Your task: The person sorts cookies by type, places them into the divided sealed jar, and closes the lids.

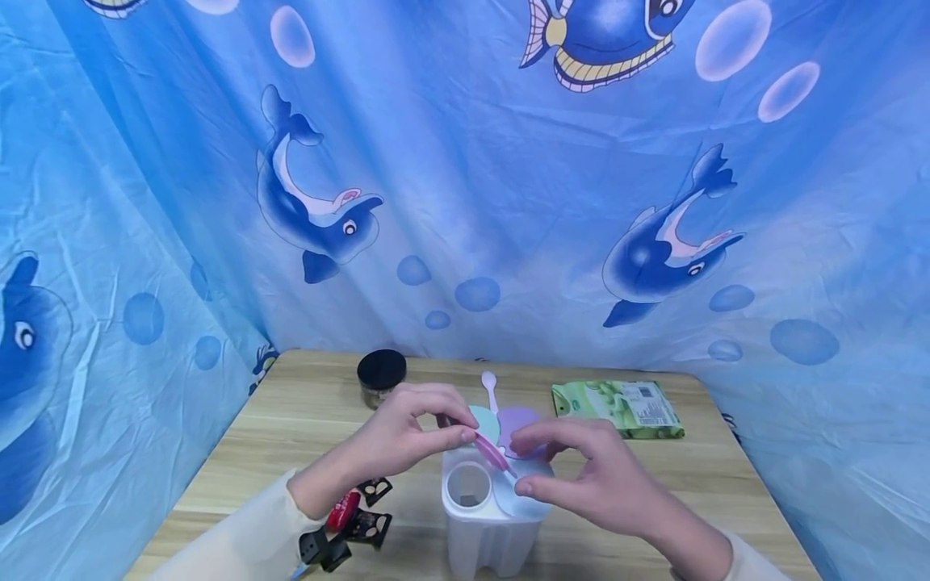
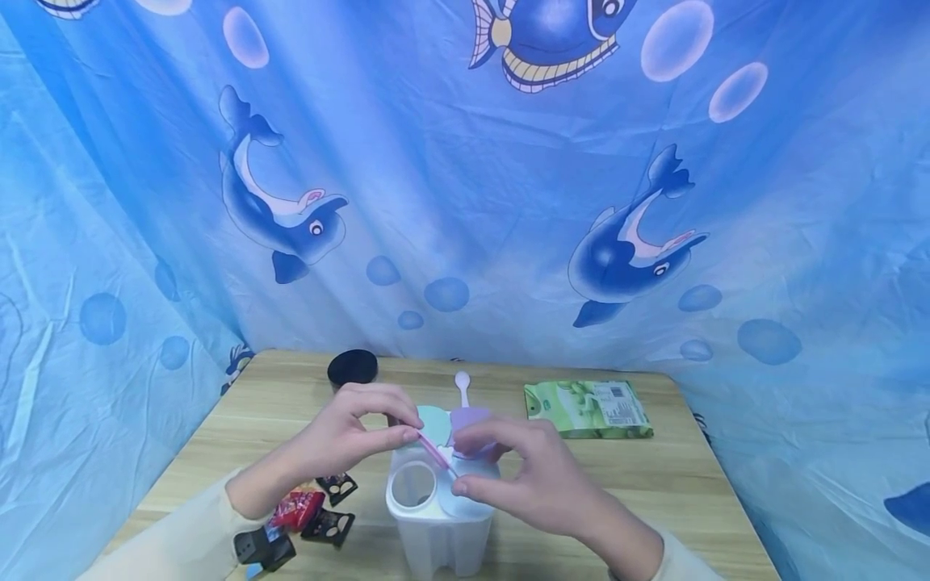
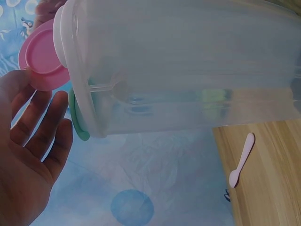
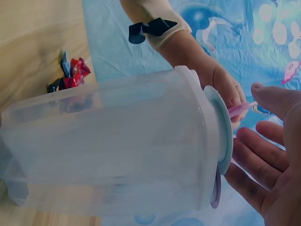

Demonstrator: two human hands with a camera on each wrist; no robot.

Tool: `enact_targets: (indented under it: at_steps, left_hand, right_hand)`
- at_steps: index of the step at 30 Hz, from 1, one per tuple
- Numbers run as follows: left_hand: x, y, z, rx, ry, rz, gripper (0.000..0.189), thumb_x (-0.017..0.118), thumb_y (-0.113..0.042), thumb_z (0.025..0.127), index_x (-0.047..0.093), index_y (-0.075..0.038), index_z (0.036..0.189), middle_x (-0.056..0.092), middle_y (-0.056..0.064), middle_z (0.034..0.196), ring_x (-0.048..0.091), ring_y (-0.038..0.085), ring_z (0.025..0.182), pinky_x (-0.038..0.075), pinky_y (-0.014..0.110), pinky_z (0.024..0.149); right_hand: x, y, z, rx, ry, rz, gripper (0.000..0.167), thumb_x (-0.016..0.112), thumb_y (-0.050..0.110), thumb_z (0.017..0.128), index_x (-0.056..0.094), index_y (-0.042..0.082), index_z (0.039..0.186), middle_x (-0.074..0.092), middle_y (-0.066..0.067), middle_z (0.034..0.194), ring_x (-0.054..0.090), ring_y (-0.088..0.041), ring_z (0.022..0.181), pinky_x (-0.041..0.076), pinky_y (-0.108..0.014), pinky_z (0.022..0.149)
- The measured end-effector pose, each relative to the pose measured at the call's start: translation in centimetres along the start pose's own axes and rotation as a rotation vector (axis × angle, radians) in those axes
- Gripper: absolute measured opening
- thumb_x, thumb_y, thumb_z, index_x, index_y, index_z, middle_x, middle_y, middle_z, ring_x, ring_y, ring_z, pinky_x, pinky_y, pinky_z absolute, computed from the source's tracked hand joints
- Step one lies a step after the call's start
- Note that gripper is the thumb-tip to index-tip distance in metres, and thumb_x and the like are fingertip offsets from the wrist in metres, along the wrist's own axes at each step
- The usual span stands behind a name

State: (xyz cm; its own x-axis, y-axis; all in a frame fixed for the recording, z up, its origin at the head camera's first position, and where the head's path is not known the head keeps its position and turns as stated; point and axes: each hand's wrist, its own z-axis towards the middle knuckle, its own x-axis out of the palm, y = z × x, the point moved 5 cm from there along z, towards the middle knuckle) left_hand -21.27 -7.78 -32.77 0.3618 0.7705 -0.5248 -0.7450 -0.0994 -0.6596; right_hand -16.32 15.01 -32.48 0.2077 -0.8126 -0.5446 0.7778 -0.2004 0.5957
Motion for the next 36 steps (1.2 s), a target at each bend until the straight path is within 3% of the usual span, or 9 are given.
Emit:
enact_targets:
  at_steps: [8,13,24,27,31,36]
  left_hand:
    - [0.0,0.2,-0.1,-0.033,0.001,0.007,0.010,0.073,-0.019,0.097,0.078,-0.021,0.105,0.074,-0.011,0.099,0.066,0.009,0.087,0.055,0.026,0.073]
    - [0.0,0.3,-0.1,-0.041,0.000,0.016,0.009,0.073,-0.020,0.097,0.078,-0.018,0.105,0.074,-0.010,0.100,0.066,0.009,0.088,0.055,0.026,0.072]
    - [-0.3,0.5,-0.6,-0.059,-0.015,-0.006,0.013,0.074,-0.017,0.096,0.078,-0.017,0.108,0.074,-0.009,0.102,0.067,0.011,0.090,0.056,0.027,0.075]
    - [-0.7,0.8,-1.1,-0.060,-0.029,0.007,0.013,0.074,-0.016,0.096,0.078,-0.017,0.108,0.074,-0.008,0.102,0.067,0.011,0.090,0.057,0.028,0.075]
    - [-1.6,1.3,-2.1,-0.106,-0.064,0.044,0.013,0.074,-0.016,0.096,0.078,-0.020,0.108,0.074,-0.009,0.101,0.066,0.011,0.089,0.057,0.028,0.076]
    - [-3.1,2.4,-4.3,-0.179,-0.134,0.119,0.015,0.072,-0.016,0.097,0.077,-0.025,0.108,0.074,-0.009,0.103,0.068,0.009,0.091,0.058,0.028,0.079]
  right_hand:
    - [0.5,0.3,0.1,-0.024,0.016,-0.032,0.026,0.084,0.016,0.087,0.076,0.020,0.111,0.077,0.007,0.103,0.073,-0.010,0.092,0.059,-0.026,0.079]
    - [0.6,0.1,0.2,-0.050,0.012,-0.047,0.022,0.084,0.015,0.086,0.077,0.018,0.107,0.078,0.007,0.101,0.074,-0.009,0.091,0.059,-0.024,0.078]
    - [0.8,-0.1,0.3,0.001,0.012,-0.028,0.014,0.082,0.016,0.088,0.080,0.017,0.102,0.079,0.006,0.094,0.074,-0.007,0.087,0.059,-0.024,0.072]
    - [0.8,0.0,0.4,-0.011,0.004,-0.022,0.014,0.082,0.014,0.088,0.080,0.015,0.102,0.079,0.004,0.094,0.074,-0.007,0.087,0.059,-0.024,0.072]
    - [0.8,0.1,0.4,-0.040,-0.015,-0.017,0.016,0.083,0.009,0.086,0.080,0.012,0.101,0.079,0.000,0.092,0.074,-0.009,0.084,0.059,-0.025,0.071]
    - [0.8,0.0,0.3,-0.025,-0.027,-0.016,0.017,0.084,0.008,0.085,0.080,0.012,0.100,0.079,0.000,0.091,0.074,-0.008,0.083,0.059,-0.024,0.071]
